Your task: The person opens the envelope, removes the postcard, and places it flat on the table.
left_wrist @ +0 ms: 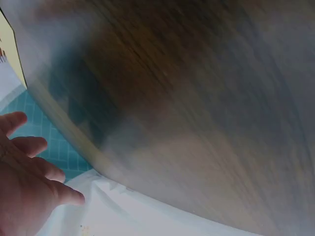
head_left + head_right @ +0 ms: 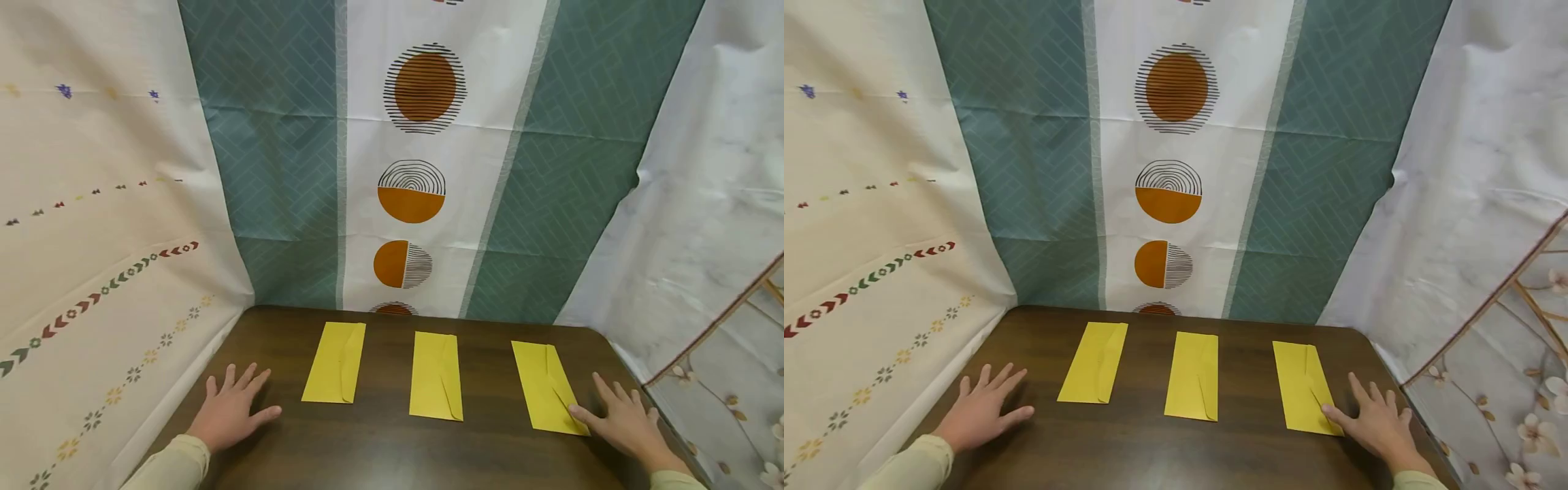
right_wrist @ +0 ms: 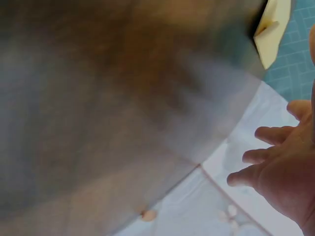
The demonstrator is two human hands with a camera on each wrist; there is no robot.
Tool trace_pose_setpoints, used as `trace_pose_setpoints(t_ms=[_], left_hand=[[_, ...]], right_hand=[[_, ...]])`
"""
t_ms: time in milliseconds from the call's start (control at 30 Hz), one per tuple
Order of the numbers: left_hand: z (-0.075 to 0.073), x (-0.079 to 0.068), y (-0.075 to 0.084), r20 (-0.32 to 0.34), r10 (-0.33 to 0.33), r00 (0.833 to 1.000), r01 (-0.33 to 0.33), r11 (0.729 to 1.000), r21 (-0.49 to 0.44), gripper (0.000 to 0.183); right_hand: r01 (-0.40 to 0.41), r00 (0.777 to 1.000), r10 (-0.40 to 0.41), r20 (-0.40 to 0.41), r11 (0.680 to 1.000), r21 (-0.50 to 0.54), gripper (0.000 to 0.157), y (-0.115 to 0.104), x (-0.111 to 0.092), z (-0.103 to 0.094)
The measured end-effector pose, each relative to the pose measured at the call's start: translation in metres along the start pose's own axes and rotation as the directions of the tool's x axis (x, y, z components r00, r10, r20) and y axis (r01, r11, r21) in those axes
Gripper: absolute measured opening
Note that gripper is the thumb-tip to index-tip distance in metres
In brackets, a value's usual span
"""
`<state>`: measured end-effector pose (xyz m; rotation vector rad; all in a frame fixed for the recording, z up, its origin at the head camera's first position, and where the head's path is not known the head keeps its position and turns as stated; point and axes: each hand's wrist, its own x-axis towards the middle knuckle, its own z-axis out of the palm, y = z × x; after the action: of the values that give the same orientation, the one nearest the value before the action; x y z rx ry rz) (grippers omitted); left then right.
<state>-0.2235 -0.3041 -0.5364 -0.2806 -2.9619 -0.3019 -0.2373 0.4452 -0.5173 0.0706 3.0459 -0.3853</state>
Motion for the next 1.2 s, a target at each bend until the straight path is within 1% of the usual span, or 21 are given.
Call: trace_pose_setpoints(t_ms=[133,200,267,367,500,567,667,767,933,1200], left_hand=[[0.003,0.004,0.004,0.013,0.017,1.0,-0.017,1.0,-0.008,0.083],[0.005,0.008,0.008,0.017,0.023,1.0,-0.023,1.0,-0.006,0.078],[0.005,0.015,0.013,0.007,0.04,0.999,-0.04,0.999,0.0,0.073],[0.005,0.023,0.021,-0.027,0.064,0.998,-0.063,0.998,0.023,0.068],[0.008,0.03,0.031,-0.054,0.093,0.994,-0.089,0.994,0.058,0.066],[0.011,0.033,0.036,-0.048,0.099,0.994,-0.095,0.993,0.069,0.067],[0.015,0.037,0.042,-0.024,0.096,0.995,-0.095,0.994,0.058,0.069],[0.019,0.039,0.047,0.005,0.09,0.996,-0.09,0.995,0.033,0.071],[0.023,0.044,0.047,0.026,0.095,0.995,-0.095,0.996,0.003,0.075],[0.028,0.05,0.048,0.032,0.083,0.996,-0.082,0.996,-0.035,0.08]], right_hand=[[0.037,0.999,-0.037,-0.027,0.999,-0.004,0.107,-0.011,0.007,-0.004],[0.068,0.996,-0.069,-0.051,0.998,-0.016,0.106,-0.017,0.011,-0.004],[0.094,0.993,-0.095,-0.072,0.995,-0.017,0.106,-0.024,0.012,-0.005],[0.135,0.988,-0.134,-0.079,0.991,0.002,0.106,-0.037,0.016,-0.004],[0.172,0.984,-0.169,-0.051,0.983,0.069,0.107,-0.06,0.021,-0.001],[0.183,0.983,-0.18,-0.038,0.977,0.106,0.108,-0.072,0.024,0.002],[0.194,0.981,-0.193,-0.019,0.969,0.154,0.107,-0.093,0.028,0.006],[0.219,0.976,-0.218,-0.026,0.959,0.179,0.104,-0.116,0.031,0.01],[0.267,0.964,-0.264,-0.044,0.944,0.193,0.099,-0.148,0.035,0.018],[0.317,0.948,-0.313,-0.052,0.924,0.213,0.094,-0.185,0.04,0.026]])
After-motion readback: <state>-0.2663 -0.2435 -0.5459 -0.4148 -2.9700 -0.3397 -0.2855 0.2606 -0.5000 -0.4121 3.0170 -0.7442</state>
